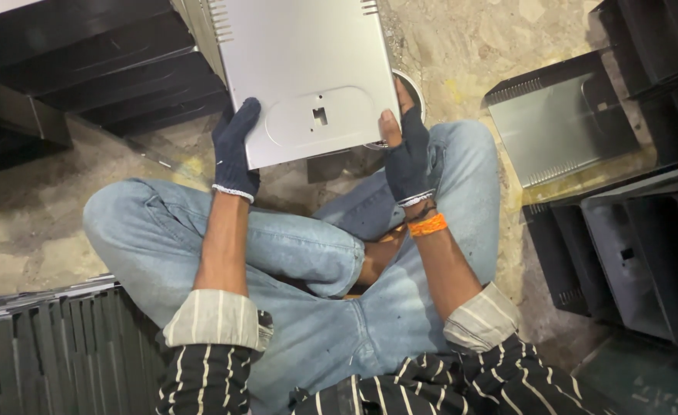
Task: The person assembles metal electronic enclosures or cases using a hammer and fasteners.
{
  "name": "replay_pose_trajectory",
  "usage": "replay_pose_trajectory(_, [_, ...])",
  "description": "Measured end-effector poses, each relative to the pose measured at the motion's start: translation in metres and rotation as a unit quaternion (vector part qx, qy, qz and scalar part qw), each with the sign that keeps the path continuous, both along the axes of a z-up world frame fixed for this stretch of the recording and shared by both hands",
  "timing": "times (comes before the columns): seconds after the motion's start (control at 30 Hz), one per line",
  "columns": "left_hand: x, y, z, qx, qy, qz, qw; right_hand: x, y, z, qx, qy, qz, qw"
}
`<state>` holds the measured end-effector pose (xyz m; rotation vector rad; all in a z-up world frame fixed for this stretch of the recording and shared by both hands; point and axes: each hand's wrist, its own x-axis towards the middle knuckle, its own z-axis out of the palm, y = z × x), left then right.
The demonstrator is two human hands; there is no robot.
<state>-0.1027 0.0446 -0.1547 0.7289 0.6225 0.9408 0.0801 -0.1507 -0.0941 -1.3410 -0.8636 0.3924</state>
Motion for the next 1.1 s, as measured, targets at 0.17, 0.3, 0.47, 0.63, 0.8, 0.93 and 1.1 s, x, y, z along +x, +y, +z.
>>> replay_pose_trajectory(0.17, [0.002, 0.004, -0.005, 0.001, 0.004, -0.004, 1.0, 0.006, 0.005, -0.006, -0.009, -0.038, -0.016, 0.999])
replay_pose_trajectory(0.3, [0.004, 0.004, -0.001, -0.023, 0.013, -0.003, 1.0, 0.006, 0.006, -0.003, -0.014, -0.052, -0.024, 0.998])
replay_pose_trajectory(0.47, [0.003, 0.003, 0.004, -0.026, 0.007, -0.008, 1.0, 0.008, 0.006, -0.003, -0.055, -0.066, -0.047, 0.995])
replay_pose_trajectory(0.63, [0.005, 0.007, -0.01, -0.048, -0.011, -0.027, 0.998, 0.005, 0.003, 0.003, -0.054, -0.048, -0.04, 0.997])
replay_pose_trajectory(0.8, [0.002, 0.002, 0.004, -0.041, 0.011, -0.016, 0.999, 0.003, 0.003, 0.002, -0.019, -0.052, -0.02, 0.998])
replay_pose_trajectory(0.93, [0.001, -0.003, 0.011, -0.005, 0.032, -0.01, 0.999, 0.0, 0.0, 0.003, -0.015, -0.033, -0.017, 0.999])
replay_pose_trajectory(1.1, [0.001, 0.001, -0.001, -0.017, 0.023, -0.005, 1.0, -0.001, -0.002, 0.005, -0.045, -0.024, -0.026, 0.998])
